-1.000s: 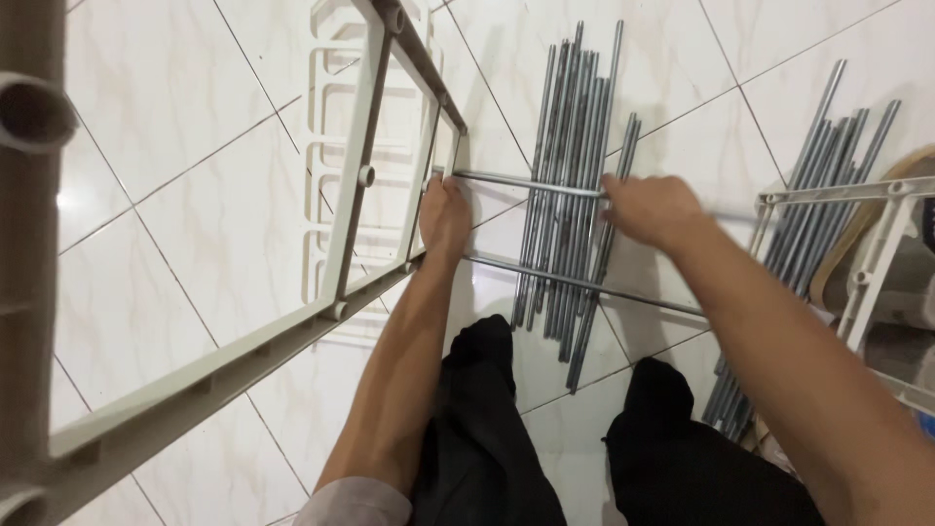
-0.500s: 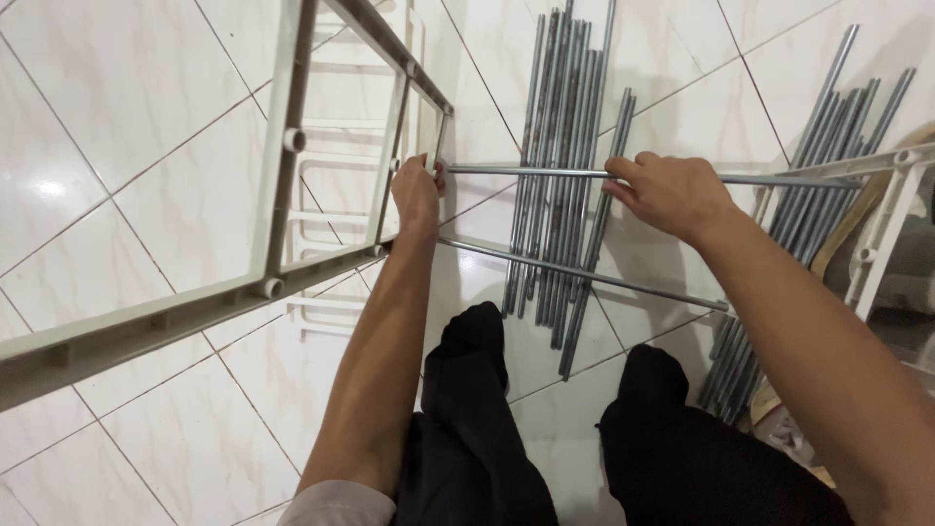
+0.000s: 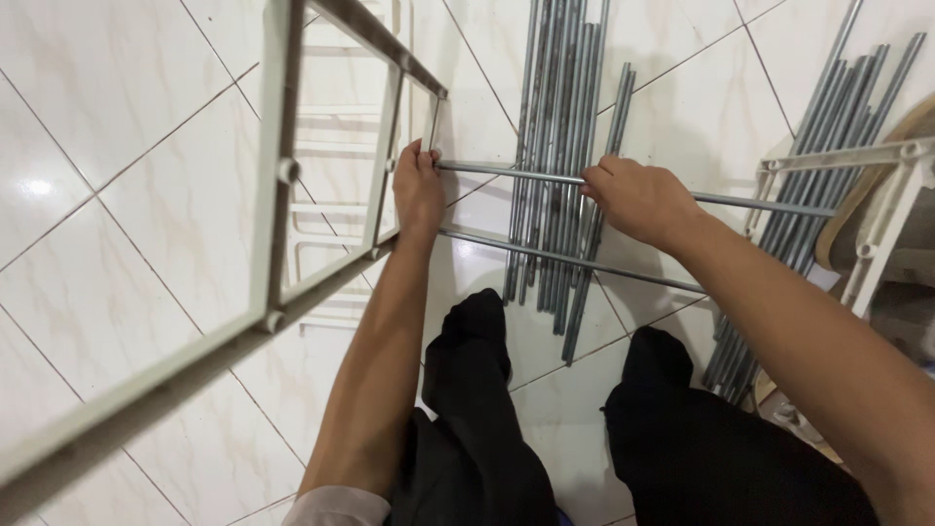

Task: The person assembles a white plastic shoe rack by inserting metal rods into the side frames. They sit on the floor, pick up rods one at a time, and slide them through the frame slots to form horizontal supports.

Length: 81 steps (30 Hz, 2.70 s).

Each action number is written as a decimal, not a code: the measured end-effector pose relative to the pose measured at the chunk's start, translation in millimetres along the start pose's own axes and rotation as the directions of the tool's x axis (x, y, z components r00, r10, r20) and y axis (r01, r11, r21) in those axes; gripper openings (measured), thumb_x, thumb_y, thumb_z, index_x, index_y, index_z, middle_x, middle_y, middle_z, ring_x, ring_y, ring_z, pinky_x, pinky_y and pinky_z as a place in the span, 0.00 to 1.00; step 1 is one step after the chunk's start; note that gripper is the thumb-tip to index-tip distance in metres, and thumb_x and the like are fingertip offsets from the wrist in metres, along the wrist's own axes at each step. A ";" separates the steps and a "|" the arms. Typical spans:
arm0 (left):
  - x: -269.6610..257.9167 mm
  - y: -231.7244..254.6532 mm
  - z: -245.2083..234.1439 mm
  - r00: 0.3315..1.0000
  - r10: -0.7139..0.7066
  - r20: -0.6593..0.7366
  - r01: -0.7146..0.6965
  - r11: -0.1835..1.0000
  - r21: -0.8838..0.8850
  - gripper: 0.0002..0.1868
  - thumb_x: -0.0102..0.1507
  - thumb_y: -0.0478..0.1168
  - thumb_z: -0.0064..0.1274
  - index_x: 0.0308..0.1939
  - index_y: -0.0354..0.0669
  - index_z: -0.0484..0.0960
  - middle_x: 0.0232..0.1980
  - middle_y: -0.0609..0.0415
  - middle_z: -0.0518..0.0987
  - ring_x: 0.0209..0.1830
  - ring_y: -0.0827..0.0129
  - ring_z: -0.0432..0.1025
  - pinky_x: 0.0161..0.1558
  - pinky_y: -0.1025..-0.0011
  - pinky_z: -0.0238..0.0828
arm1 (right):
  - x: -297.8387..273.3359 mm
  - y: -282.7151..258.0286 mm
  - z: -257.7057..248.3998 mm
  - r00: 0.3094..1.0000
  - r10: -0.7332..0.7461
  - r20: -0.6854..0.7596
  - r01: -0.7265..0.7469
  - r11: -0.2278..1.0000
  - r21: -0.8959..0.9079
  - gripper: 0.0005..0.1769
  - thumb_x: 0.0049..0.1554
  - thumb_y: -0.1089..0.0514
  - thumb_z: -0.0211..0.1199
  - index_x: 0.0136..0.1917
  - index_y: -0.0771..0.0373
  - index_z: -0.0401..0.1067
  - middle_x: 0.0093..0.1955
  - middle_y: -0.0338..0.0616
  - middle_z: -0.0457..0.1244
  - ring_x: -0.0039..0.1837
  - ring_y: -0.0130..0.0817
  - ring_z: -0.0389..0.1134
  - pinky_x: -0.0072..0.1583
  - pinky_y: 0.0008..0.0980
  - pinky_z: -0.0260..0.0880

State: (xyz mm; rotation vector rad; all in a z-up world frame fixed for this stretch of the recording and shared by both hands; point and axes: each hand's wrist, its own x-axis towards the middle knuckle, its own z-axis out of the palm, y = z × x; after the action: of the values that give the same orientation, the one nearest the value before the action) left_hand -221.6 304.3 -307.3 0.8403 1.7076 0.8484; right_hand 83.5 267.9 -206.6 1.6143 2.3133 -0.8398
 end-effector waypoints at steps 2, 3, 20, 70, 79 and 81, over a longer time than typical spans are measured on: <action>-14.7 10.1 -0.1 0.999 0.014 -0.040 -0.007 0.983 0.184 0.20 0.73 0.39 0.35 0.66 0.36 0.72 0.47 0.50 0.80 0.41 0.68 0.73 0.46 0.70 0.71 | -0.1 -2.7 1.6 0.998 -0.047 -0.036 0.048 0.998 0.032 0.16 0.64 0.51 0.52 0.60 0.59 0.71 0.51 0.45 0.66 0.54 0.46 0.70 0.50 0.46 0.73; -19.5 14.3 -0.2 0.998 0.025 -0.056 -0.008 0.962 0.273 0.20 0.72 0.39 0.35 0.66 0.37 0.72 0.47 0.48 0.80 0.42 0.65 0.73 0.46 0.68 0.71 | 0.6 -3.7 2.2 0.998 -0.047 -0.033 0.048 0.998 0.033 0.17 0.64 0.52 0.51 0.62 0.59 0.70 0.52 0.45 0.67 0.55 0.46 0.70 0.50 0.46 0.72; -7.5 5.9 -3.7 1.000 0.018 -0.024 -0.011 0.964 0.265 0.20 0.73 0.38 0.32 0.66 0.35 0.71 0.57 0.46 0.76 0.50 0.65 0.75 0.53 0.68 0.72 | 0.3 0.8 12.9 0.999 0.047 0.004 -0.047 0.995 0.086 0.17 0.67 0.50 0.47 0.62 0.59 0.69 0.57 0.46 0.69 0.58 0.46 0.70 0.55 0.46 0.71; 20.1 25.5 0.6 0.992 0.001 -0.125 0.019 0.988 0.155 0.21 0.69 0.41 0.45 0.63 0.36 0.74 0.57 0.42 0.81 0.57 0.56 0.76 0.59 0.64 0.68 | 20.0 -18.7 -13.8 0.998 -0.031 0.050 0.035 0.995 -0.088 0.12 0.59 0.65 0.54 0.57 0.58 0.68 0.51 0.41 0.68 0.56 0.42 0.71 0.53 0.42 0.73; 25.0 37.0 -2.8 0.989 -0.093 -0.114 0.099 0.994 0.046 0.21 0.66 0.39 0.44 0.59 0.31 0.79 0.47 0.48 0.83 0.46 0.65 0.76 0.51 0.68 0.71 | 22.9 -11.4 -5.9 0.997 -0.067 -0.041 0.063 0.995 -0.082 0.14 0.56 0.66 0.56 0.56 0.58 0.68 0.50 0.40 0.69 0.52 0.43 0.72 0.49 0.42 0.73; 28.5 41.8 -5.2 0.975 -0.198 -0.097 0.196 0.980 -0.025 0.23 0.67 0.38 0.36 0.60 0.32 0.80 0.47 0.49 0.84 0.43 0.65 0.74 0.47 0.67 0.70 | 25.3 -6.2 -4.0 0.995 -0.076 -0.069 0.066 0.989 -0.130 0.13 0.58 0.65 0.56 0.56 0.57 0.69 0.49 0.41 0.69 0.52 0.43 0.72 0.49 0.42 0.73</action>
State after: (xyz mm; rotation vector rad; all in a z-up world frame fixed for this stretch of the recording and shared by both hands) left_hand -227.9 349.1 -284.0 0.6149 1.8354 0.7772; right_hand 68.8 288.8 -213.1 1.5423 2.4338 -0.6415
